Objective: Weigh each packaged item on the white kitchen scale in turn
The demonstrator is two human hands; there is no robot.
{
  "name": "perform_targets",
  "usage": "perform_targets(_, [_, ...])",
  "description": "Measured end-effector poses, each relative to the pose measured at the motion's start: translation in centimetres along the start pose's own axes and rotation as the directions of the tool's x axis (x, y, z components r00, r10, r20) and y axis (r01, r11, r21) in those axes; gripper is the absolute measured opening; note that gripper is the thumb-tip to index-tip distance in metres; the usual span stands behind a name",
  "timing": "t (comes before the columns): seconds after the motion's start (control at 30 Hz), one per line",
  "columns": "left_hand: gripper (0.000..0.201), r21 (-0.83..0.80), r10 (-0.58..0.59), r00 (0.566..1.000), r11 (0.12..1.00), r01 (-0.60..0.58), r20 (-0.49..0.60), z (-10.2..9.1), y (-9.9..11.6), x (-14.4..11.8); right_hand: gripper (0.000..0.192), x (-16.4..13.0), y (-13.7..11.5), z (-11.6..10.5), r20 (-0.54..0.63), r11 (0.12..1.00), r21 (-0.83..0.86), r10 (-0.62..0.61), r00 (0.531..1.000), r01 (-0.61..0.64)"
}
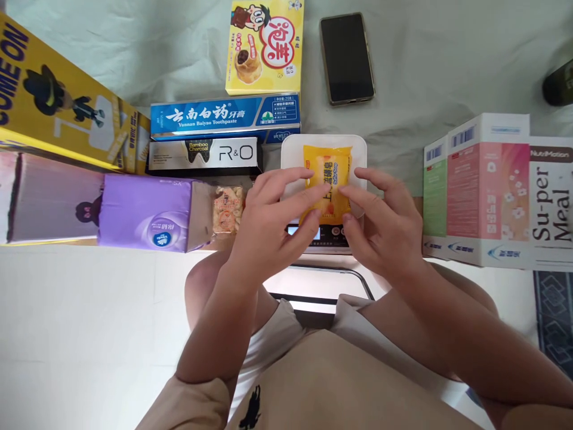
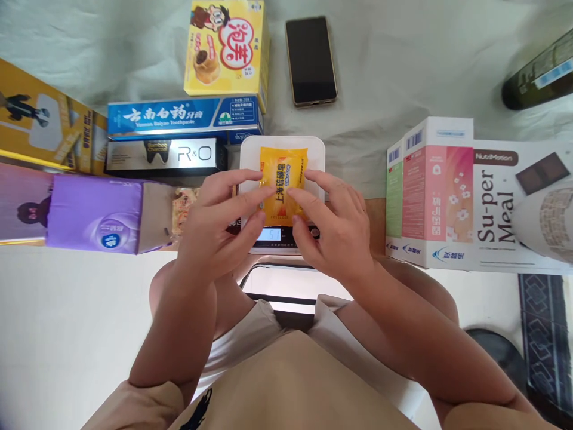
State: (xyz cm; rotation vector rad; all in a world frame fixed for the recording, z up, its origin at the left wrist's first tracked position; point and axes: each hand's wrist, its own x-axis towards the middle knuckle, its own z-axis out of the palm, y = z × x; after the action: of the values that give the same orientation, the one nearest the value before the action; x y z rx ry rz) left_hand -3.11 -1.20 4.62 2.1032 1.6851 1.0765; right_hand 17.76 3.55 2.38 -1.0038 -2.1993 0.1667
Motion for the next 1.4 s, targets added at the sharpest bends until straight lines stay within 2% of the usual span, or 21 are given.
perform_targets(0.07, [0.028,0.042,0.022,0.999,0.999,-0.024,0.036,0.2,0.2,-0.1,0.032,0.0,-0.1,0.1,0.035,1.000,-0.010,-0.003,0.999,0.004])
perform_targets(0.23, [0.030,0.083,-0.043,0.997,0.996,0.038,0.061,0.5,0.3,-0.1,0.043,0.0,-0.2,0.2,0.161,0.999,-0.039,0.024,0.987,-0.018])
perform_targets(0.33, [0.033,0.014,-0.064,0.998,0.998,0.064,-0.009,0.2,0.0,0.0,0.048,0.1,-0.1,-0.2,0.143,0.999,-0.026,0.023,0.989,-0.019])
perform_targets(0.47, [0.025,-0.069,-0.182,0.977,0.982,0.174,-0.115,-0.6,-0.7,0.2,0.048,0.3,-0.1,-0.8,0.132,0.998,0.019,0.057,0.990,-0.060])
perform_targets(0.57, [0.021,-0.123,-0.182,0.975,0.978,0.166,-0.129,-0.7,-1.1,0.1,0.047,0.3,0.1,-0.8,0.109,0.998,-0.023,0.055,0.993,-0.052])
perform_targets(0.7, [0.039,-0.080,-0.206,0.974,0.977,0.198,-0.093,-0.2,-0.9,0.0,0.047,0.2,0.1,-0.4,0.110,0.997,-0.053,0.054,0.992,-0.048])
perform_targets(0.83, [0.067,-0.030,-0.215,0.976,0.976,0.216,0.006,0.4,0.0,0.0,0.053,-0.1,-0.2,-0.2,0.203,0.997,-0.033,0.075,0.976,-0.069])
perform_targets(0.9, [0.074,-0.039,-0.198,0.979,0.979,0.200,0.036,0.7,0.6,0.0,0.054,-0.3,-0.3,0.0,0.236,0.998,-0.016,0.068,0.969,-0.066])
perform_targets(1.1, [0.080,-0.065,-0.214,0.976,0.974,0.216,0.041,1.6,2.0,-0.2,0.058,-0.8,-0.8,-0.3,0.321,0.987,0.058,0.122,0.939,-0.148])
perform_targets(1.27, [0.081,-0.189,-0.195,0.974,0.958,0.214,0.113,2.1,3.7,0.2,0.061,-1.3,-1.8,-3.1,0.366,0.956,0.137,0.193,0.910,-0.258])
perform_targets(1.4, [0.071,-0.291,-0.101,0.976,0.944,0.156,0.195,3.1,5.3,0.6,0.067,-2.3,-2.0,-5.2,0.279,0.947,0.082,0.278,0.919,-0.311])
